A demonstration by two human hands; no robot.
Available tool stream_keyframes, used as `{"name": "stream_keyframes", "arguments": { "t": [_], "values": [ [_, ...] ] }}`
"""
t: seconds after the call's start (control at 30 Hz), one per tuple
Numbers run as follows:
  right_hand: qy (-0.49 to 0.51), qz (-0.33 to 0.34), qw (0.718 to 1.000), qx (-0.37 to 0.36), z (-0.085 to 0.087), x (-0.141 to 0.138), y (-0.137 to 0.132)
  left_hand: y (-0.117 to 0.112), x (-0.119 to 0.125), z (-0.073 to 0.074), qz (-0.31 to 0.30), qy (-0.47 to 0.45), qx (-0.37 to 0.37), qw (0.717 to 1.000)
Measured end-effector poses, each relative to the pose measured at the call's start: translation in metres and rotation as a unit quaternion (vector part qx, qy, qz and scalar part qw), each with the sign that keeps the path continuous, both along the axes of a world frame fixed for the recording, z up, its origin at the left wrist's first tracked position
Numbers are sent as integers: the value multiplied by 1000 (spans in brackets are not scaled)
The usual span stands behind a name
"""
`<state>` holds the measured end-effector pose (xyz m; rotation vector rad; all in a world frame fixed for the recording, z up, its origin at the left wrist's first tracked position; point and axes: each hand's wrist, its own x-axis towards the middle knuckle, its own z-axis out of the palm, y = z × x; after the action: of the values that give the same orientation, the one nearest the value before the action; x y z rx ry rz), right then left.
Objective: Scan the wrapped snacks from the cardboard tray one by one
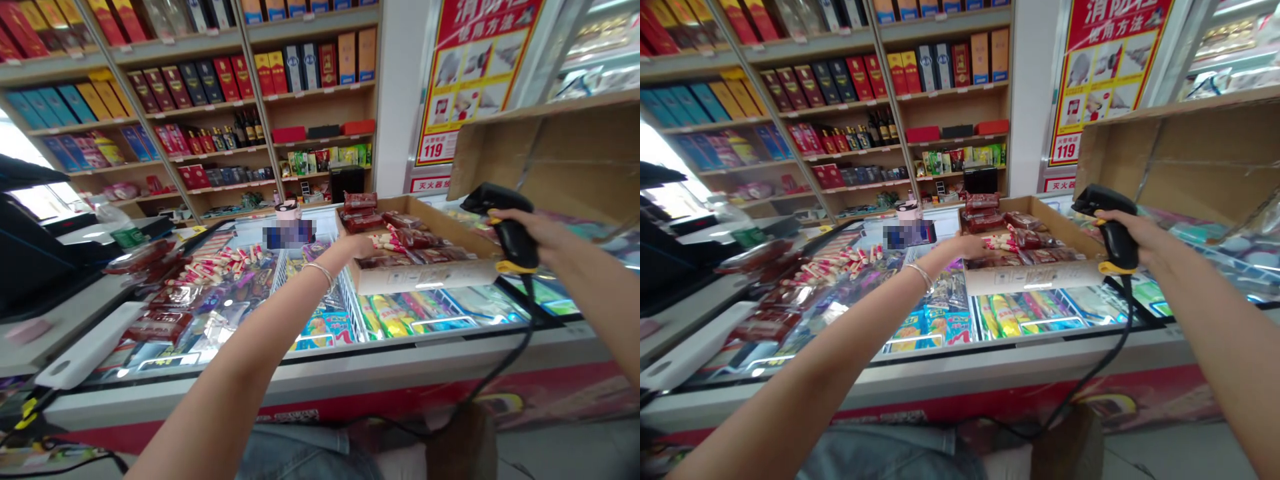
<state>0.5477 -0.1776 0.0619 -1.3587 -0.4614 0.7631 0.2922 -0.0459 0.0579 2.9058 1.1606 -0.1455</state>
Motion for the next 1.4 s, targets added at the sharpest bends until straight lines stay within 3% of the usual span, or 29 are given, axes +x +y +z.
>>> {"name": "stream_keyframes", "arguments": {
  "t": [0.13, 0.4, 0.67, 0.77, 0.87, 0.97, 1.07, 1.2, 1.3, 1.4],
  "values": [
    [-20, -11, 1000, -14, -1, -1, 0, -1, 1, -5, 14, 36, -29, 999],
    [5, 22, 1000, 14, -11, 5, 2, -6, -4, -9, 18, -26, -27, 999],
    [-37, 6, 999, 7, -9, 0, 2, -4, -5, -16, 5, -41, 14, 999],
    [-36, -2, 999, 4, -8, -4, 1, -5, -6, -18, 13, -105, 21, 994],
    [-43, -27, 999, 8, -3, -13, -1, -7, -21, -11, 48, -300, 39, 952],
    [-62, -41, 997, 27, 10, -25, -2, 0, -61, -1, 77, -493, 95, 861],
    [-74, -23, 994, 77, 30, -47, 2, 13, -120, -2, 103, -572, 117, 805],
    [-43, 62, 987, 142, 50, -104, 20, 28, -188, -30, 136, -613, 91, 773],
    [18, 159, 972, 173, 51, -169, 36, 31, -215, -52, 158, -627, 81, 759],
    [74, 232, 954, 173, 37, -237, 53, 31, -226, -60, 192, -619, 99, 755]
  ]
}}
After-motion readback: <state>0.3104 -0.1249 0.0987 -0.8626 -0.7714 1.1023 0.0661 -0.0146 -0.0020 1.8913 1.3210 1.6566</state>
